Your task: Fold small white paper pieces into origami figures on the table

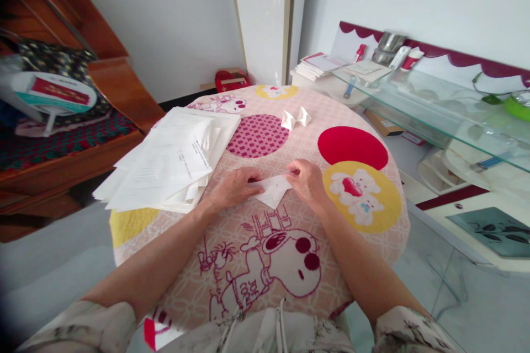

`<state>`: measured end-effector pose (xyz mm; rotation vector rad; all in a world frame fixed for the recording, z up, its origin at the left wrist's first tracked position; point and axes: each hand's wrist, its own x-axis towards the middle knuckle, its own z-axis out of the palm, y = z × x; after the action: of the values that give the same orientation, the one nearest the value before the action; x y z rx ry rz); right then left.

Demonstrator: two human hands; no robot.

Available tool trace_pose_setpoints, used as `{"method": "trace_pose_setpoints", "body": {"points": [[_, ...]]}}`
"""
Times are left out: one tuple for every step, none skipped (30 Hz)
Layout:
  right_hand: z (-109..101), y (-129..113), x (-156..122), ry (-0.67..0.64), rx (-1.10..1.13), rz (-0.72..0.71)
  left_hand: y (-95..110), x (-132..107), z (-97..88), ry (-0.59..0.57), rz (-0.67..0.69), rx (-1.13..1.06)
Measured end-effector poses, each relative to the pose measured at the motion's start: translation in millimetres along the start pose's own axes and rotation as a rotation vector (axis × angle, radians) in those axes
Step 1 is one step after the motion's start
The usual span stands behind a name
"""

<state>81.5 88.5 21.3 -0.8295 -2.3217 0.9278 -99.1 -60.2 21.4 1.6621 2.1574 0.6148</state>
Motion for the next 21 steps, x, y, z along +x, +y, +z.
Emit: {"method": "trace_pose_setpoints", "body": {"points": [[-0.6,0.1,0.6,-0.009,0.029,-0.018,1.3,-1.2,0.1,0.006,0.0,-0.012],[-1.1,-0.1,1.1,-0.026,0.056,-0.032,2.4,-2.2,-0.1,0.012,0.001,-0.027],[-1.7,-0.3,1.6,-0.05,0.081,-0.037,3.3,-3.2,-0.4,0.02,0.0,-0.045],[-2.4,-0.4,2.0,-0.081,0.102,-0.033,3.8,-4.0,-0.9,0.033,-0.002,-0.062],[-3.5,-0.2,2.5,-0.118,0.122,-0.024,4.0,-4.7,-1.6,0.052,-0.005,-0.077],[-4.7,0.3,2.9,-0.158,0.139,-0.014,4.0,-5.2,-2.3,0.075,-0.007,-0.092],[-6.2,1.0,3.3,-0.196,0.153,-0.006,3.7,-5.7,-3.1,0.102,-0.005,-0.107],[-7.7,1.9,3.5,-0.226,0.162,-0.004,3.4,-6.1,-3.8,0.131,0.004,-0.124],[-9.1,2.7,3.6,-0.244,0.168,-0.01,3.0,-6.5,-4.5,0.156,0.02,-0.141],[-10.3,3.3,3.4,-0.248,0.171,-0.022,2.7,-6.9,-5.1,0.177,0.044,-0.158],[-11.0,3.3,3.1,-0.241,0.172,-0.041,2.6,-7.4,-5.7,0.193,0.075,-0.174],[-11.3,2.8,2.5,-0.227,0.173,-0.066,2.6,-7.9,-6.1,0.203,0.109,-0.186],[-11.2,1.7,1.8,-0.207,0.172,-0.096,2.8,-8.4,-6.5,0.207,0.143,-0.193],[-10.6,0.2,1.1,-0.18,0.169,-0.128,3.1,-8.9,-6.8,0.207,0.175,-0.193],[-9.6,-1.6,0.4,-0.15,0.162,-0.161,3.4,-9.4,-7.0,0.206,0.2,-0.188],[-8.5,-3.4,-0.3,-0.116,0.151,-0.192,3.7,-9.8,-7.1,0.205,0.216,-0.176],[-7.2,-4.9,-0.8,-0.081,0.139,-0.223,3.9,-10.2,-7.3,0.205,0.225,-0.16],[-6.0,-6.1,-1.1,-0.045,0.127,-0.253,4.1,-10.4,-7.5,0.21,0.227,-0.145],[-5.0,-6.7,-1.4,-0.01,0.117,-0.283,4.1,-10.6,-7.7,0.221,0.227,-0.131],[-4.1,-6.8,-1.5,0.023,0.106,-0.315,4.0,-10.8,-8.0,0.239,0.231,-0.121],[-3.5,-6.5,-1.6,0.051,0.093,-0.35,3.7,-11.0,-8.4,0.263,0.241,-0.112]]}}
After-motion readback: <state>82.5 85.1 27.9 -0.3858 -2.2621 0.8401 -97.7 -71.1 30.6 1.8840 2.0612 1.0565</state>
